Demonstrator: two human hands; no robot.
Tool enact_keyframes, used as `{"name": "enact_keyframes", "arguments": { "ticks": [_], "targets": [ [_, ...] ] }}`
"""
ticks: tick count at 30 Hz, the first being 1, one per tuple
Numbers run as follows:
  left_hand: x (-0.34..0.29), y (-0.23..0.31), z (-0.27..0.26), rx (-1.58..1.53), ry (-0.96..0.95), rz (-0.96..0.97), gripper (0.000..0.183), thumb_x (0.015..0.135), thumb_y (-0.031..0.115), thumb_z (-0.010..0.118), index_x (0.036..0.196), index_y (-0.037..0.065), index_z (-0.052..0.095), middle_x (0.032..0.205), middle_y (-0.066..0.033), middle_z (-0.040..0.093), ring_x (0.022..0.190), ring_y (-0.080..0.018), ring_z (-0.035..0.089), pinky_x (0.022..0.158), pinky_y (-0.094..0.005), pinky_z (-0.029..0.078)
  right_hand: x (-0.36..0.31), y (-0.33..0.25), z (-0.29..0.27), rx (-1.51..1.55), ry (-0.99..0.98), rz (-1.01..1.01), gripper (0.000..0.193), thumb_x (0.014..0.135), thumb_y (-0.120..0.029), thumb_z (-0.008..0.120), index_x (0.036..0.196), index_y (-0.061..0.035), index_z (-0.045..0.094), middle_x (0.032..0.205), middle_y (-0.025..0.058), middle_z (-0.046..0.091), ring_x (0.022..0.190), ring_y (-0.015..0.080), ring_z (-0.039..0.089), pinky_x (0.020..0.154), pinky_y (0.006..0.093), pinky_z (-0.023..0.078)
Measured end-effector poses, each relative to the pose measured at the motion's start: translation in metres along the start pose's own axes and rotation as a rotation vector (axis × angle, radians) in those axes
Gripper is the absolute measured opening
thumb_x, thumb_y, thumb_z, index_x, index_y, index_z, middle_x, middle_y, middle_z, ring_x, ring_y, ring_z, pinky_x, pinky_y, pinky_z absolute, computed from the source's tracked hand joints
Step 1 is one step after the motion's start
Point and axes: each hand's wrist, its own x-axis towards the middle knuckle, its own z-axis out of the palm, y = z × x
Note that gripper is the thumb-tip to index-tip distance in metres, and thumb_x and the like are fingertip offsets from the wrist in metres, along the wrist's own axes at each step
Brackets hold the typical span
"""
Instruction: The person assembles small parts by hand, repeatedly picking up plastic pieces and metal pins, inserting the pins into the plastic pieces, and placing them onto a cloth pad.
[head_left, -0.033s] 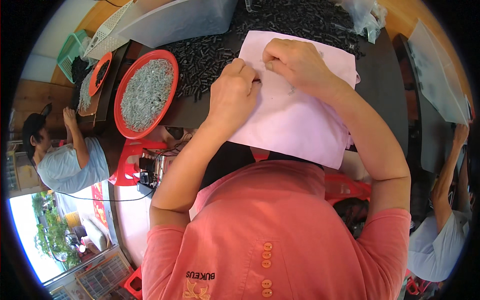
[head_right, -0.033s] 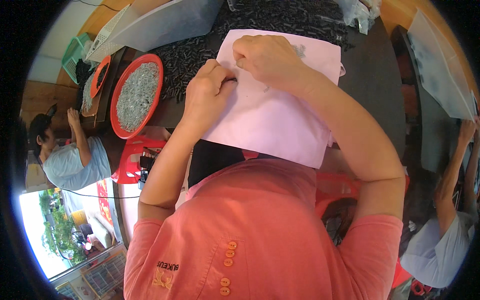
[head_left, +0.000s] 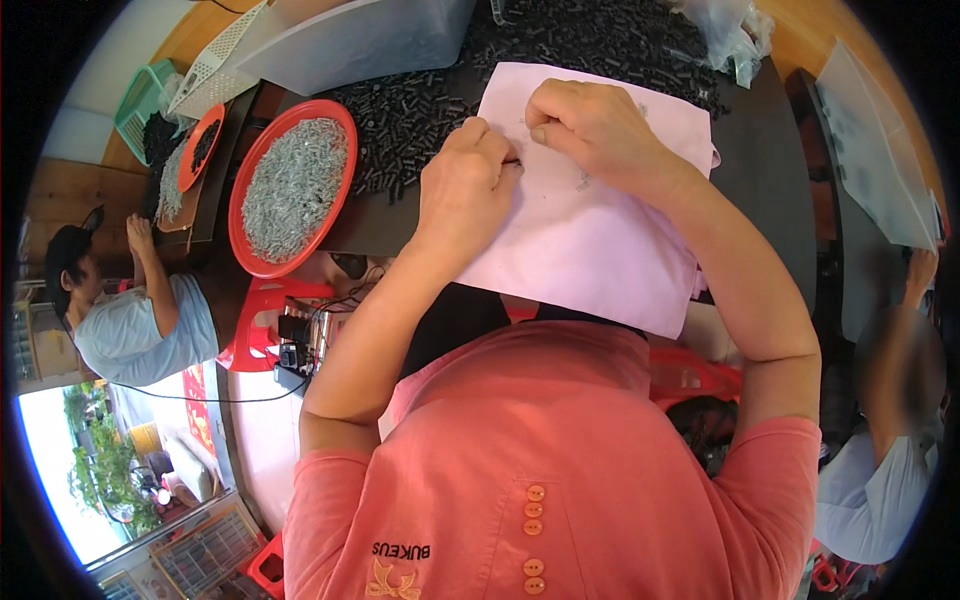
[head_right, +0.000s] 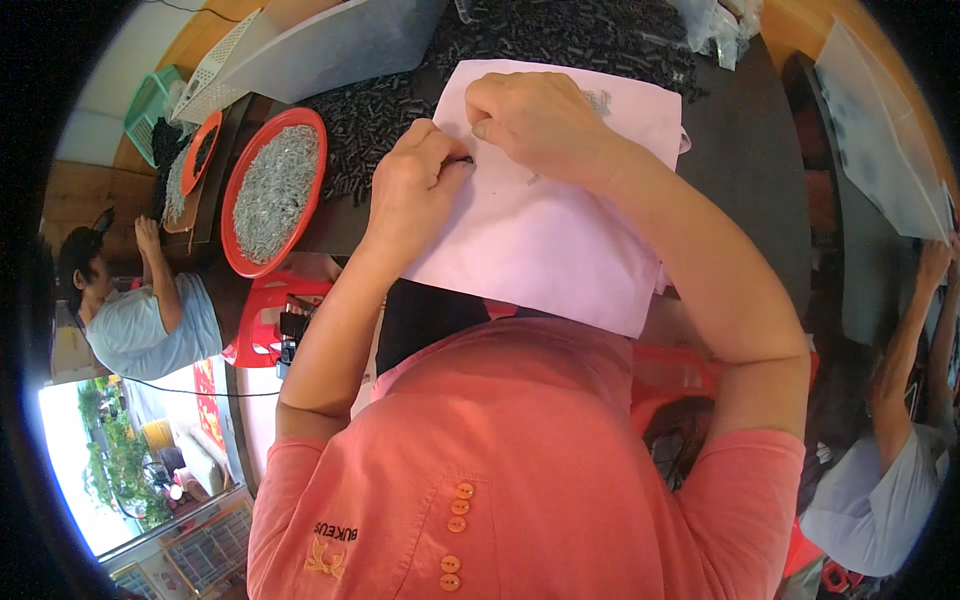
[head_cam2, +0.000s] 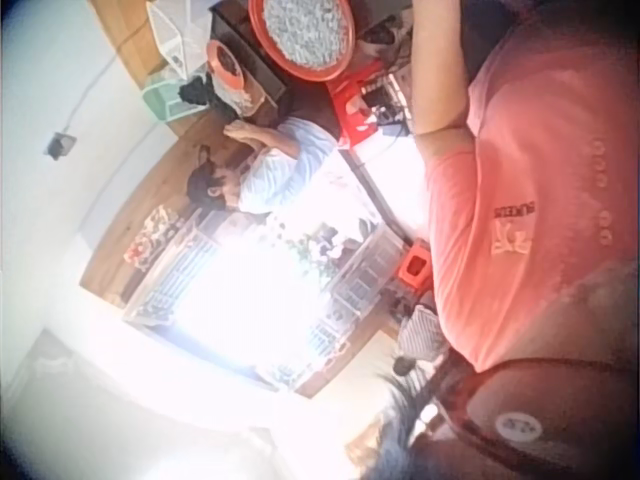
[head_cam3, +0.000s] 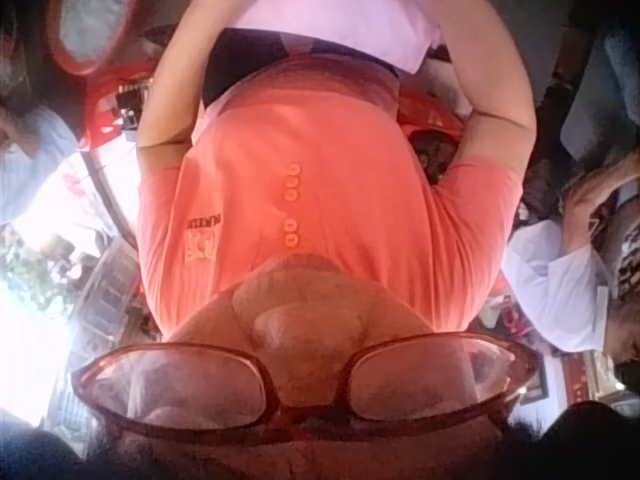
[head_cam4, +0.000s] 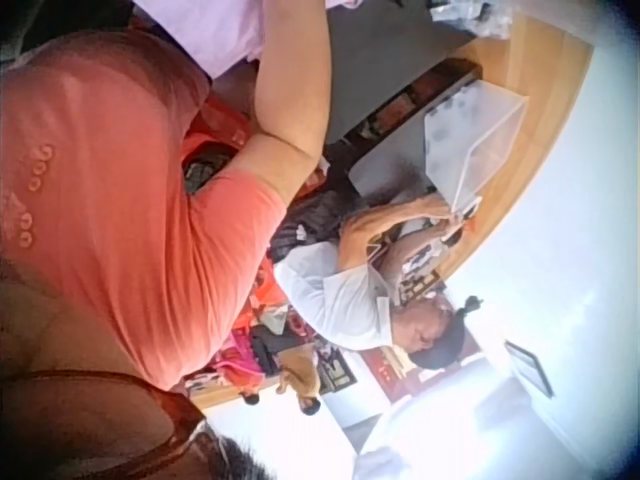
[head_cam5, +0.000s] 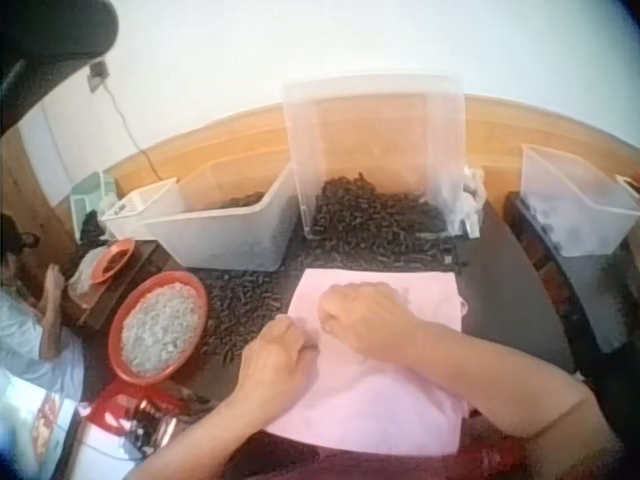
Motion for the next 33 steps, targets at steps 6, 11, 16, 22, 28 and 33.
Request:
{"name": "enact_keyframes", "arguments": {
  "ticks": [6,11,16,22,28,33],
  "targets": [
    [-0.007,0.002,-0.004,-0.651,0.083,-0.358,0.012,0.082,0.003,0.073,0.091,0.000,0.068,0.077,-0.0015,0.064,0.063,-0.0108,0.056,0.058,-0.0262,0.046,0.003,-0.015,-0.011,0.086,-0.097,0.051,0.010,0.082,-0.013,0.063,0.084,-0.0050,0.058,0.077,0.0073,0.061,0.069,0.0271,0.060,0.063,0.0363,0.046],
    [-0.006,0.015,-0.011,-1.003,0.050,-0.574,0.012,0.085,0.003,0.072,0.096,-0.001,0.068,0.076,-0.0010,0.064,0.061,-0.0069,0.055,0.052,-0.0207,0.042,0.002,-0.019,-0.006,0.047,-0.098,0.057,0.007,0.081,-0.015,0.058,0.080,-0.0081,0.059,0.081,0.0095,0.065,0.075,0.0333,0.063,0.067,0.0452,0.048],
    [-0.006,0.016,-0.008,-1.142,0.037,-0.624,0.009,0.087,0.004,0.070,0.094,-0.002,0.068,0.076,-0.0031,0.064,0.061,-0.0060,0.056,0.047,-0.0201,0.043,0.004,-0.018,0.000,-0.036,-0.092,-0.042,0.006,0.079,-0.014,0.060,0.080,-0.0076,0.059,0.078,0.0102,0.064,0.074,0.0320,0.064,0.065,0.0435,0.048],
    [-0.013,0.009,-0.012,-1.172,0.015,-0.726,0.014,0.089,0.005,0.067,0.100,-0.003,0.067,0.072,-0.0049,0.064,0.052,-0.0098,0.054,0.049,-0.0217,0.042,0.002,-0.031,0.004,-0.247,-0.090,-0.250,0.008,0.076,-0.014,0.063,0.079,-0.0084,0.059,0.079,0.0074,0.058,0.071,0.0291,0.060,0.064,0.0415,0.047],
    [-0.017,0.007,-0.015,-1.239,0.056,-0.732,0.012,0.089,0.004,0.066,0.099,-0.004,0.067,0.072,-0.0049,0.063,0.053,-0.0090,0.053,0.048,-0.0216,0.042,0.007,-0.034,0.007,-0.309,-0.055,-0.303,0.011,0.076,-0.012,0.062,0.087,-0.0095,0.061,0.080,0.0067,0.058,0.070,0.0285,0.059,0.066,0.0413,0.046],
    [-0.022,0.003,0.001,-1.085,0.056,-0.561,0.010,0.087,0.004,0.066,0.096,-0.001,0.067,0.072,-0.0020,0.062,0.058,-0.0054,0.054,0.047,-0.0203,0.040,0.047,-0.007,0.013,-0.079,-0.047,0.000,0.012,0.078,-0.010,0.060,0.088,-0.0102,0.067,0.085,0.0065,0.066,0.078,0.0292,0.065,0.067,0.0418,0.050]
  ]
}}
